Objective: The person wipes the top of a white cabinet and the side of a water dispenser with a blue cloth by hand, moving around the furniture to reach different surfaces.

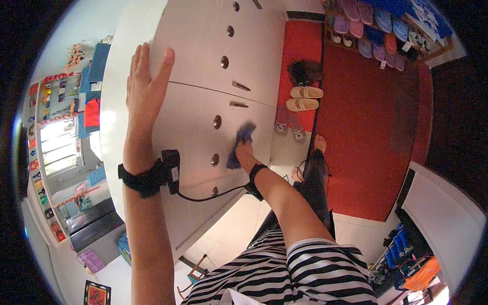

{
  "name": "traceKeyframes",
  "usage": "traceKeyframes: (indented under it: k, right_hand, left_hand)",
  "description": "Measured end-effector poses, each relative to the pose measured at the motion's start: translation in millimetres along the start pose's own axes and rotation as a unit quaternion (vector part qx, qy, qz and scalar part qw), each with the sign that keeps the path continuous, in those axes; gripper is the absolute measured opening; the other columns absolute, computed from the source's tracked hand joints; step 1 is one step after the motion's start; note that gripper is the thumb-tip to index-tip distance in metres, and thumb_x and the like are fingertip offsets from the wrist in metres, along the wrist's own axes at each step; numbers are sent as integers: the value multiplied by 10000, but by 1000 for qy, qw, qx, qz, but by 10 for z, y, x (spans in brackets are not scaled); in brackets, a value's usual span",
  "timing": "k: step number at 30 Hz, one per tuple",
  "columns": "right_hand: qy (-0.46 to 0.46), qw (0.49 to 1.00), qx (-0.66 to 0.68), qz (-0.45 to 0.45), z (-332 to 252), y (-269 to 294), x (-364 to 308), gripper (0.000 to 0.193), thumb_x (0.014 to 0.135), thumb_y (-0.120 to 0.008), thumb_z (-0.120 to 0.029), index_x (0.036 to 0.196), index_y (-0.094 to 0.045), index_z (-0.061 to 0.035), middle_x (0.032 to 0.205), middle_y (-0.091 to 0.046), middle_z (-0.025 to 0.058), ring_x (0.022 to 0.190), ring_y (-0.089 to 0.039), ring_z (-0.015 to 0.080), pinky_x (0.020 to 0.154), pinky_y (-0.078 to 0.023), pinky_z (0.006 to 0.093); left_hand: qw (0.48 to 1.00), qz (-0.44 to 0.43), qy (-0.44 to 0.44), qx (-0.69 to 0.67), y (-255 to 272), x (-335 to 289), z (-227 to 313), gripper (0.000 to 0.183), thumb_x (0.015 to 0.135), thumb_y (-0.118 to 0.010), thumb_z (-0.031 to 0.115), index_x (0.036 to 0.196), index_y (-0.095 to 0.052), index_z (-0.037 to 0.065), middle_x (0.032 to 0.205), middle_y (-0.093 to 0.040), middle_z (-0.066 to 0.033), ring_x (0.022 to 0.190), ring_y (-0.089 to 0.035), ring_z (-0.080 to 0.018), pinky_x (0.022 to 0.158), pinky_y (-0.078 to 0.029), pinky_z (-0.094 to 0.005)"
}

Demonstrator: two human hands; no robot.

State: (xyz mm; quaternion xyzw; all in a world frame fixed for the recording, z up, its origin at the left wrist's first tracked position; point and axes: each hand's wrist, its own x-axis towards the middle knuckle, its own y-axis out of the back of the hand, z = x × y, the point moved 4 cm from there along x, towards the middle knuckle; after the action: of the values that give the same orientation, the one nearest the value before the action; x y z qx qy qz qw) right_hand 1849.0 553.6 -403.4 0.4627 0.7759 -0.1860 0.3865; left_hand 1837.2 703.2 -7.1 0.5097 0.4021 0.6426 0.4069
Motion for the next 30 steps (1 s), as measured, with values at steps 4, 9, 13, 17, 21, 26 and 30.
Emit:
traceKeyframes:
  k: [4, 9, 13, 17, 21, 26, 30]
  right_hand:
    - [-268, 837, 463, -121, 41, -208, -873, 427, 929, -410, -260, 1256, -384, 14, 1263, -465, 149, 1124, -475, 311, 908, -424, 390]
    - [-210, 848, 465, -143, -40, -65, -283, 397, 922, -436, -233, 1251, -403, -12, 1258, -468, 136, 1072, -511, 271, 880, -443, 377]
    - [-37, 901, 409, -143, -976, 192, -1080, 349, 902, -472, -192, 1198, -442, -9, 1156, -530, 126, 963, -552, 237, 806, -466, 345]
    - [154, 934, 322, -30, -1560, 696, -1235, 253, 871, -509, -137, 1073, -501, 15, 946, -582, 96, 828, -550, 176, 734, -458, 312]
    - [382, 904, 180, 64, -2278, 1193, -1174, 220, 850, -523, -126, 1020, -515, 13, 897, -577, 108, 837, -529, 190, 734, -431, 300]
    - [466, 865, 178, 50, -3167, 1619, -1171, 383, 829, -494, -83, 1202, -447, -12, 1224, -469, 196, 1131, -454, 335, 925, -376, 354]
    - [563, 817, 97, 74, -3676, 1974, -962, 507, 831, -494, -67, 1313, -340, -53, 1351, -335, 204, 1234, -352, 347, 1006, -312, 373]
  left_hand:
    - [999, -3, 23, 41, 58, -126, -249, 925, 760, -416, 703, 1338, -314, -12, 1403, -279, -184, 1341, -174, -296, 1076, -141, -448]
    - [999, -3, 9, 32, 53, -10, 22, 881, 779, -425, 666, 1346, -307, 2, 1411, -270, -177, 1342, -169, -296, 1075, -137, -452]
    - [996, -19, 62, 54, 76, -167, -270, 850, 796, -408, 650, 1356, -298, 20, 1422, -255, -163, 1341, -178, -289, 1070, -148, -456]
    - [998, -26, 57, 24, 88, -65, -68, 828, 808, -413, 622, 1350, -302, 5, 1420, -249, -179, 1342, -169, -300, 1072, -136, -463]
    - [998, -35, 56, 13, 34, 13, 14, 783, 834, -422, 564, 1346, -293, -15, 1421, -234, -196, 1344, -149, -316, 1066, -111, -500]
    - [994, -57, 97, 16, -130, 414, -46, 774, 864, -395, 539, 1347, -255, -50, 1428, -195, -219, 1345, -122, -342, 1057, -74, -534]
    - [996, -20, 82, 22, -263, 1181, 83, 783, 874, -360, 560, 1348, -248, -54, 1428, -192, -221, 1350, -118, -324, 1060, -67, -528]
